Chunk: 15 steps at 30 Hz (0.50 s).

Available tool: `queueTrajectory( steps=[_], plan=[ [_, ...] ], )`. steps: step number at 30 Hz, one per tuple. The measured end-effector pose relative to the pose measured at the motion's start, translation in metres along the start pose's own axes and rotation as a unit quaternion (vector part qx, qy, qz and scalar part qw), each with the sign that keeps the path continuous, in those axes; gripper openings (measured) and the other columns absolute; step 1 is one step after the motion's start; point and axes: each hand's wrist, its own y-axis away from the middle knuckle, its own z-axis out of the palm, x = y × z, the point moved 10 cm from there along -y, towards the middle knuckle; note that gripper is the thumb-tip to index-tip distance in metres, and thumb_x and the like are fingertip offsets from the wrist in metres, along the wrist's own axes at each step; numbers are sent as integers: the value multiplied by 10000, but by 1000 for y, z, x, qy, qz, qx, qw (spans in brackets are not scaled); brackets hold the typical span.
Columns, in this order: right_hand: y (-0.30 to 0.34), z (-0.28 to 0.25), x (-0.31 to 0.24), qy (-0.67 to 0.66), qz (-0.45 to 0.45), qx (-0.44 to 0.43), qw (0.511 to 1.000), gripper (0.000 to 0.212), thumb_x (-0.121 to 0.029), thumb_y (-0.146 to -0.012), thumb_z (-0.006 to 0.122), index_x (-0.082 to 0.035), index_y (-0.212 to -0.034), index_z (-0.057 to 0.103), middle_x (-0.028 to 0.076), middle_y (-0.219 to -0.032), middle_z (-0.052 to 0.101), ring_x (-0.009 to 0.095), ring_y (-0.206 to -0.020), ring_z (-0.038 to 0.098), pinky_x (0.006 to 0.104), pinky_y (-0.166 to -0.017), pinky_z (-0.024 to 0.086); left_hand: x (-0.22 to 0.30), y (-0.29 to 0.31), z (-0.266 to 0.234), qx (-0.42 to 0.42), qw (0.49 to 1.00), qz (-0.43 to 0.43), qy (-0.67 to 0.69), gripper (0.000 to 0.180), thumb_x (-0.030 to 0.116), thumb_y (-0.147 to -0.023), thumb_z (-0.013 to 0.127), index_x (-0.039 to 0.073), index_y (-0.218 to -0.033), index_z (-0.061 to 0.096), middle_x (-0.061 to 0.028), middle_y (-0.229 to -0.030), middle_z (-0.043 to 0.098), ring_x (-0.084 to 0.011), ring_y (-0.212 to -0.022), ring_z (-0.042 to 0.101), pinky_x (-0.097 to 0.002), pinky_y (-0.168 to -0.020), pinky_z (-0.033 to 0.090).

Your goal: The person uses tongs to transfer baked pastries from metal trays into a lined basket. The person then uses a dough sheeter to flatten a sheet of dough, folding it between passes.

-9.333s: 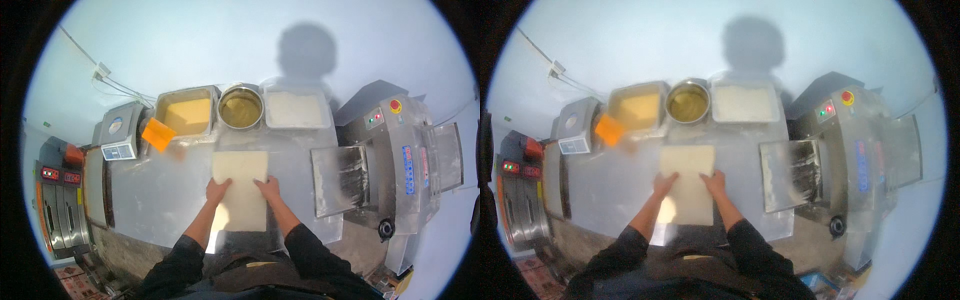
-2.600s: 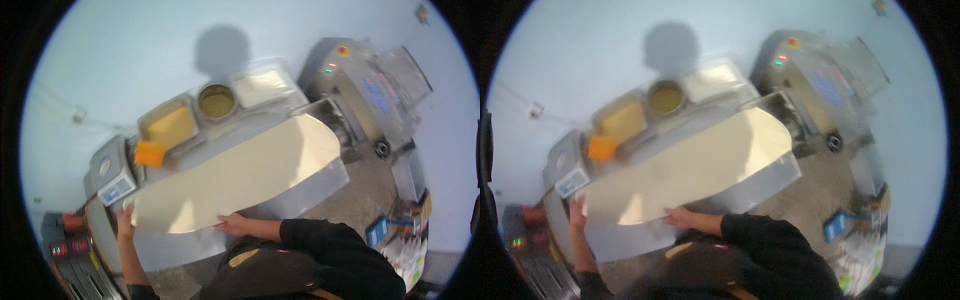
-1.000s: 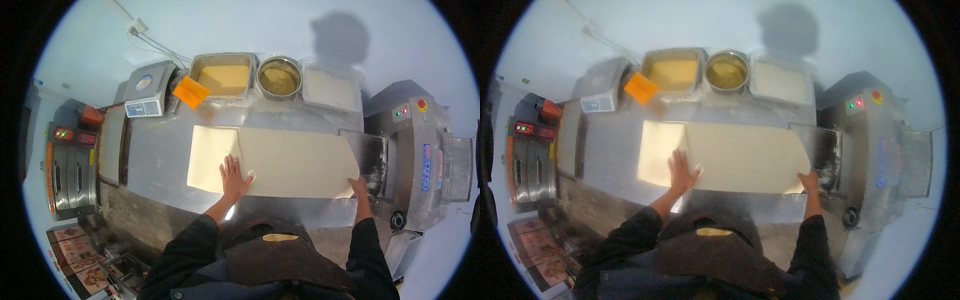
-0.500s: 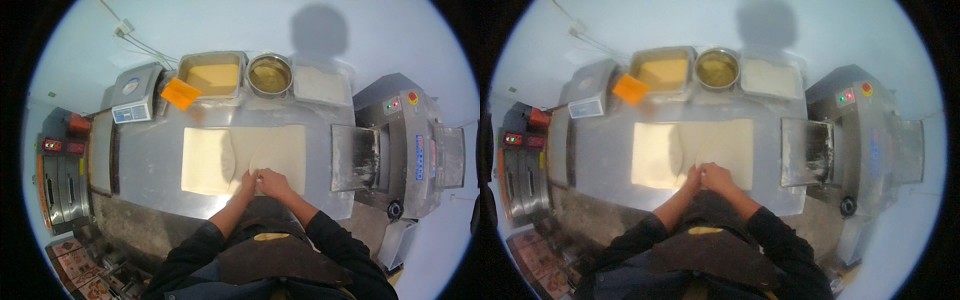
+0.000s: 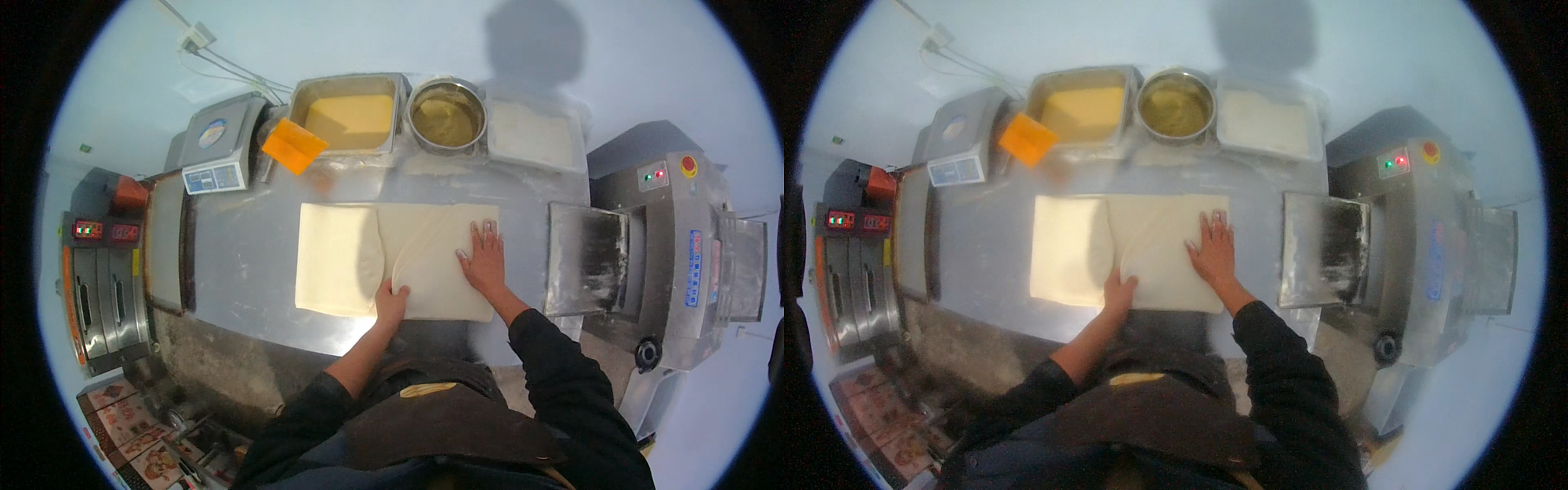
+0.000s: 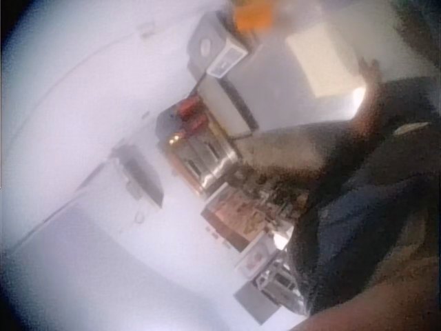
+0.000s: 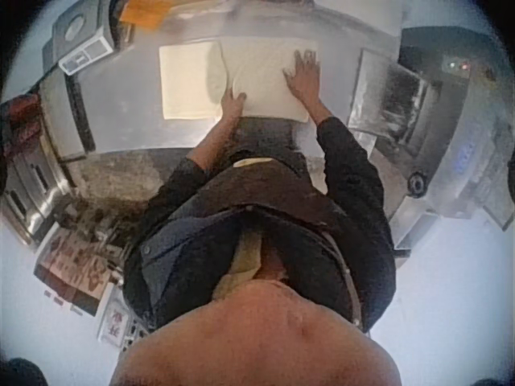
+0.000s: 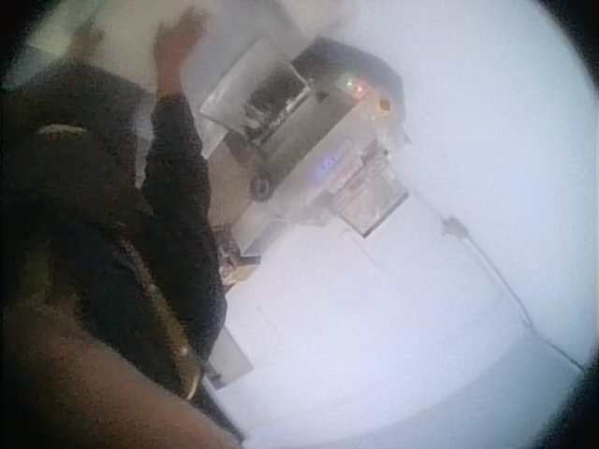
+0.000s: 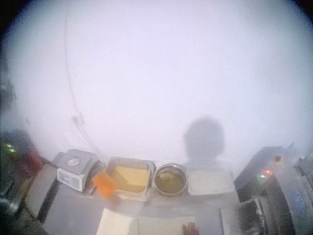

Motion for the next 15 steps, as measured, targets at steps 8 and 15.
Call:
queueTrajectory(
  steps=[8,15],
  plan=[
    [12,9,-4,37,-71,-48,996,840,-510,-964,638,-77,-1610,322,225,-1685,232,362,-1586,171,557,-1284,113,50,10,-123,260,914,218,-221,444,138,-828,751,12,-1236,631,-190,-1185,653,-344,-1110,632,-441,-993,494],
    [126,39,-31,9,-217,-208,954,797,-497,-965,638,-56,-1574,375,227,-1634,323,406,-1552,238,576,-1271,157,2,-100,-227,191,911,14,-366,763,352,-759,870,-50,-1329,563,-232,-1297,597,-405,-1166,606,-482,-1011,501]
  ],
)
